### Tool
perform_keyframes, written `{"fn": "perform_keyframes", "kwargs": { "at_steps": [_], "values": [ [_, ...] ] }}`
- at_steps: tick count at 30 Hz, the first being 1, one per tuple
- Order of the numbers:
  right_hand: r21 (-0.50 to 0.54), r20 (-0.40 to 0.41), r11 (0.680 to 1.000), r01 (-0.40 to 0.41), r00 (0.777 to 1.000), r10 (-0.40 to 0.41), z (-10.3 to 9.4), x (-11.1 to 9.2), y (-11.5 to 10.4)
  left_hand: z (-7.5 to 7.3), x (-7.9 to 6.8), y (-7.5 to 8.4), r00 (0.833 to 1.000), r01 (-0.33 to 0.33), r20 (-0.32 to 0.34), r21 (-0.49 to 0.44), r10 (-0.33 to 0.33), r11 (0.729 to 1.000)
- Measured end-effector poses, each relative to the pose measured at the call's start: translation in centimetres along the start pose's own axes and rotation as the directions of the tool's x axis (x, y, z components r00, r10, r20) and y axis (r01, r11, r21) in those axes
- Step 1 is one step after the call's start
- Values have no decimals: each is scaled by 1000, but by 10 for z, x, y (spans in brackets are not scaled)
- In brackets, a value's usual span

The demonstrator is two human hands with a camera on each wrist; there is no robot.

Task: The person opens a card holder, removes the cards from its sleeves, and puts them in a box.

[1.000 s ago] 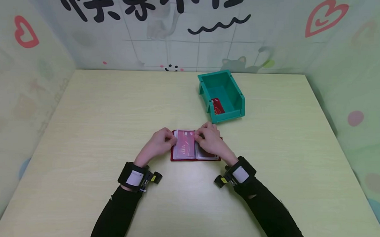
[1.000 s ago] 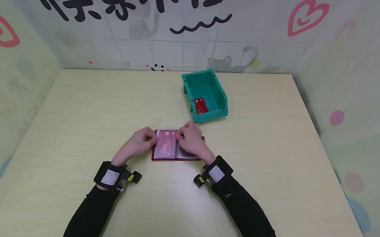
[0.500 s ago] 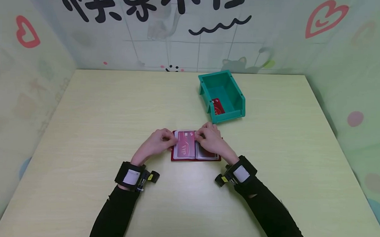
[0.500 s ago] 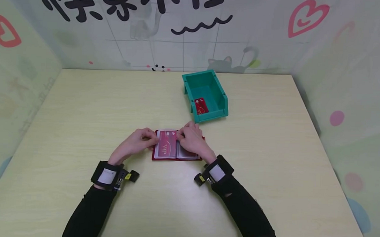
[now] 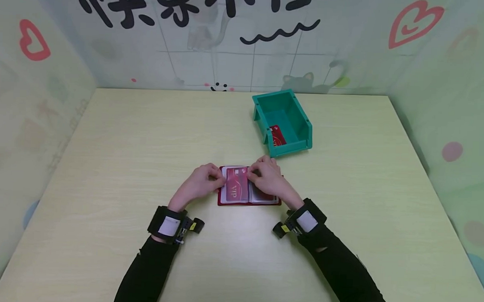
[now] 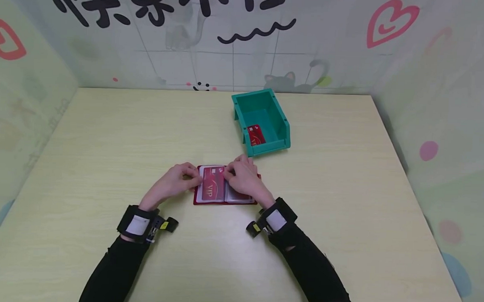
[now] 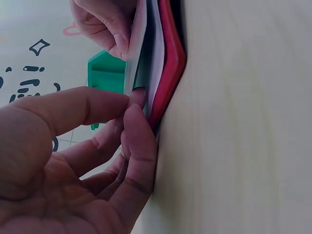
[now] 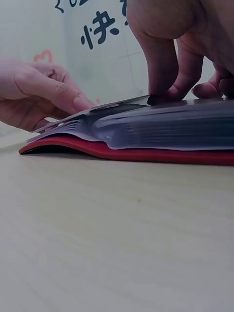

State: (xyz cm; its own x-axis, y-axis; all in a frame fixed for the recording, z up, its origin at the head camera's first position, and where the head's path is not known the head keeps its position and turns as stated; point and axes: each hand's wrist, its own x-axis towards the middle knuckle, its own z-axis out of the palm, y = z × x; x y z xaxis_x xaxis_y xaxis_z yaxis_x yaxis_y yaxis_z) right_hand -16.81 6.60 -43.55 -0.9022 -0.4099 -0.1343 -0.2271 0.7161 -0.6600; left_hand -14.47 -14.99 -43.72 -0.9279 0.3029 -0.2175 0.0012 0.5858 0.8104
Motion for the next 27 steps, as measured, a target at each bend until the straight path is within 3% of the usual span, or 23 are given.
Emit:
{"fn": "perform_keyframes", "kwargs": {
  "at_steps": [19,27],
  "values": [
    [2,-33,1000,-25,999,25,1,0,0,0,1,1,1000,4,-4,30,-4,1000],
    [86,-55,996,-22,998,26,-6,-8,2,0,-1,3,999,37,-4,33,-36,999]
  ]
}}
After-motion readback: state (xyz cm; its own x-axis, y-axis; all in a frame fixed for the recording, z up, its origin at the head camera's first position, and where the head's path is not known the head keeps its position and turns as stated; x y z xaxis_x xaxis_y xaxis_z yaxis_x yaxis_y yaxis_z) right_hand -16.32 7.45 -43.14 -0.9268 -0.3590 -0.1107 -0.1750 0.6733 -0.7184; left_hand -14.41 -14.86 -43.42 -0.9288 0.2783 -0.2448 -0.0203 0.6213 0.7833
